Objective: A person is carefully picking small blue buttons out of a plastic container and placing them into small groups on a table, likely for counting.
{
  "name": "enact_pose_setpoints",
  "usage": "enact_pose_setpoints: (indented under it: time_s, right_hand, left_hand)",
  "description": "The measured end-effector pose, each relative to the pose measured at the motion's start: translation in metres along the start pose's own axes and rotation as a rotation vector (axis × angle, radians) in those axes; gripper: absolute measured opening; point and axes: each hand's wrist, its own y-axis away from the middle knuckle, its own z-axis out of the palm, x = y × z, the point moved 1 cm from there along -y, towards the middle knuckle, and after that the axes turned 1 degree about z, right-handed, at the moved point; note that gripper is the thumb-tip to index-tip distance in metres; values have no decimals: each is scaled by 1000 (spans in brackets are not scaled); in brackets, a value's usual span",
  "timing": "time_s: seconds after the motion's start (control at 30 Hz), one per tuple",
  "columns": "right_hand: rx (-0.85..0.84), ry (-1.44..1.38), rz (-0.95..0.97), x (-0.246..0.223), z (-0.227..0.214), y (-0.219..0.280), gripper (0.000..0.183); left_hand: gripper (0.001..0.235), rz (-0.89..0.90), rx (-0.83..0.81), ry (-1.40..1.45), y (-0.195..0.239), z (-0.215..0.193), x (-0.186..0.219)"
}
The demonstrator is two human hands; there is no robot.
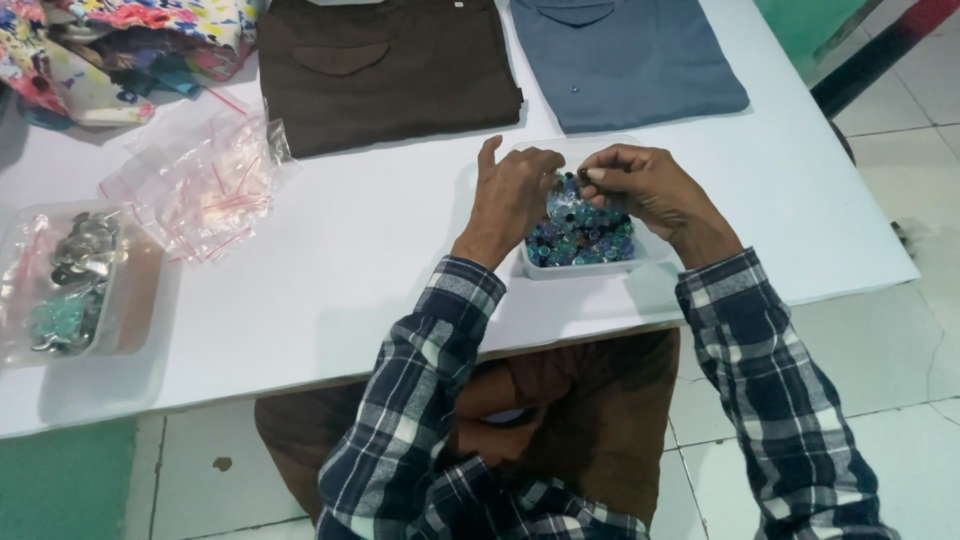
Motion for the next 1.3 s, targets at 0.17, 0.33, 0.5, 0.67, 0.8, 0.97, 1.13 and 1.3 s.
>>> enact_pose_setpoints:
  time_s: [0.17,0.33,0.5,0.67,0.8,0.97,1.13,1.3]
  right_hand:
    - [-6,0,22,1,1,2,24]
    - [-30,113,-8,-9,13,4,35]
    - [-27,1134,-143,16,4,-27,28]
    - [-50,1446,-240,48,15,-40,29]
    - [-46,1429,-284,65,4,-50,25]
    - [-60,659,-203,5,15,-9,19]
    - [47,47,-15,3,14,-1,22]
    - [42,-72,76,-2,20,4,30]
  left_hand:
    - [19,14,50,172,-4,1,-6]
    - [20,-80,-85,272,0,-3,-4]
    - [19,-40,22,154,6,21,-17]
    - [17,-65,62,79,6,46,-25]
    - [20,-96,58,224,2,38,-24]
    - [20,-128,60,456,7,17,-19]
    - [19,-126,51,489,5,16,-14]
    - [22,-152,69,435,11,12,-12]
